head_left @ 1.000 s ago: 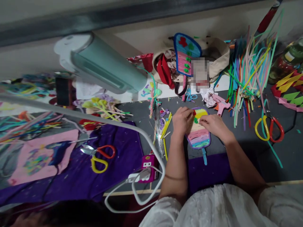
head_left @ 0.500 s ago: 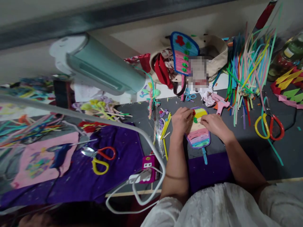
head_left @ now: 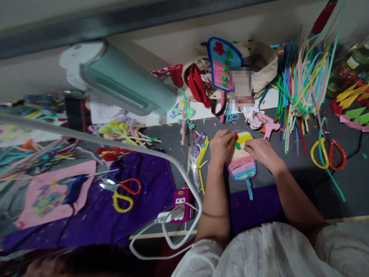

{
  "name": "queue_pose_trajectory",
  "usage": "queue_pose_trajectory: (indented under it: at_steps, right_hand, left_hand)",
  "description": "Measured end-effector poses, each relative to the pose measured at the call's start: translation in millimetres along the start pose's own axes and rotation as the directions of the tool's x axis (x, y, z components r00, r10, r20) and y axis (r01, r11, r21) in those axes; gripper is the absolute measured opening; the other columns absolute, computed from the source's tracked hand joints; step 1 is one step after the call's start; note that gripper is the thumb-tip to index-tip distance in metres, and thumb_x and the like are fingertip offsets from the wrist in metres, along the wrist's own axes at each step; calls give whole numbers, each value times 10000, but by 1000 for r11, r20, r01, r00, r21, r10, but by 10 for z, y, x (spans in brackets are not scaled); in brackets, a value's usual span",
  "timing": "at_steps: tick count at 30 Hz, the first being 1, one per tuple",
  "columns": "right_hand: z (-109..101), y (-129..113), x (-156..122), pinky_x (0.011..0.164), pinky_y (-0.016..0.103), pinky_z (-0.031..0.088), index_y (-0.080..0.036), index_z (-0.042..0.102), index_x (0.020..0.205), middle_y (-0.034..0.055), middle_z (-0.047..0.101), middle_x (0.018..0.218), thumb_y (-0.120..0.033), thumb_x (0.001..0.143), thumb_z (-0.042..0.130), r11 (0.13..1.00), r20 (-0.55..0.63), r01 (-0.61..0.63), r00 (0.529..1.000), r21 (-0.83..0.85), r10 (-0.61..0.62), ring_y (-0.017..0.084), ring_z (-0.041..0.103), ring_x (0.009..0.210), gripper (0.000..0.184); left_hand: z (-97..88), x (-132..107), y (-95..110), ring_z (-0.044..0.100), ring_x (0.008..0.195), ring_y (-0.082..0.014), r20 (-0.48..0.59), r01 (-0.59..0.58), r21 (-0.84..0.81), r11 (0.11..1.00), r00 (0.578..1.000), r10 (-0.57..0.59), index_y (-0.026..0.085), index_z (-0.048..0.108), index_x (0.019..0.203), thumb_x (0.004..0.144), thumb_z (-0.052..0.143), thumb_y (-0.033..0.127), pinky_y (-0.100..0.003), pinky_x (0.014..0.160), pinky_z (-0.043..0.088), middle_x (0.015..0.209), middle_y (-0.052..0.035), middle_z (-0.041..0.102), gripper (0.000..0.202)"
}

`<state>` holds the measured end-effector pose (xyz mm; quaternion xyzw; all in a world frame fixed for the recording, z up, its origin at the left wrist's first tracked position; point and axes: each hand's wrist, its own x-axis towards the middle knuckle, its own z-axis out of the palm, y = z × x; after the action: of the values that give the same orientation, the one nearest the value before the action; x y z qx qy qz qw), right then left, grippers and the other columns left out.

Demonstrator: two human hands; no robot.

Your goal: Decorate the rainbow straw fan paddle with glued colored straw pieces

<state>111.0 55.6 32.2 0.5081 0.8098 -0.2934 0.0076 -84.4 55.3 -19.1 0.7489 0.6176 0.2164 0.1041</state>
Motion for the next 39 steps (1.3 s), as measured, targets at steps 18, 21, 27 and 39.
queue_pose_trajectory:
  at_steps: [18, 21, 27, 39]
  right_hand:
    - [-70, 114, 2, 722, 250, 428, -186, 757, 987, 54, 774, 877, -247, 981, 560, 940, -196, -5, 978, 341, 76, 179, 689, 810, 206]
    - [-71, 138, 3, 693, 239, 441, -196, 744, 975, 25, 741, 794, -262, 968, 562, 882, -232, -30, 960, 470, 156, 161, 673, 740, 193]
    - [-53, 143, 8, 653, 229, 456, -197, 734, 956, 19, 723, 771, -276, 947, 569, 836, -235, -56, 948, 546, 217, 146, 660, 687, 184]
    - [-206, 471, -5, 476, 206, 414, -170, 687, 861, -23, 655, 622, -299, 886, 595, 668, -312, -8, 880, 744, 359, 97, 550, 434, 160]
  left_hand:
    - [-5, -20, 37, 627, 806, -174, -145, 114, -291, 950, 976, -161, 206, 776, 906, 940, 620, 291, -300, 742, 493, 837, -38, 686, 181]
    - [22, -14, 29, 623, 821, -179, -121, 102, -284, 953, 983, -141, 210, 784, 923, 940, 633, 297, -302, 738, 483, 835, -38, 664, 176]
    - [30, -7, 33, 607, 825, -188, -91, 68, -217, 974, 992, -90, 208, 787, 921, 943, 640, 290, -317, 768, 471, 824, -39, 648, 170]
    - [-322, -172, 55, 610, 805, -180, -19, 118, -280, 953, 992, -128, 195, 764, 854, 889, 636, 223, -307, 750, 468, 852, -39, 697, 136]
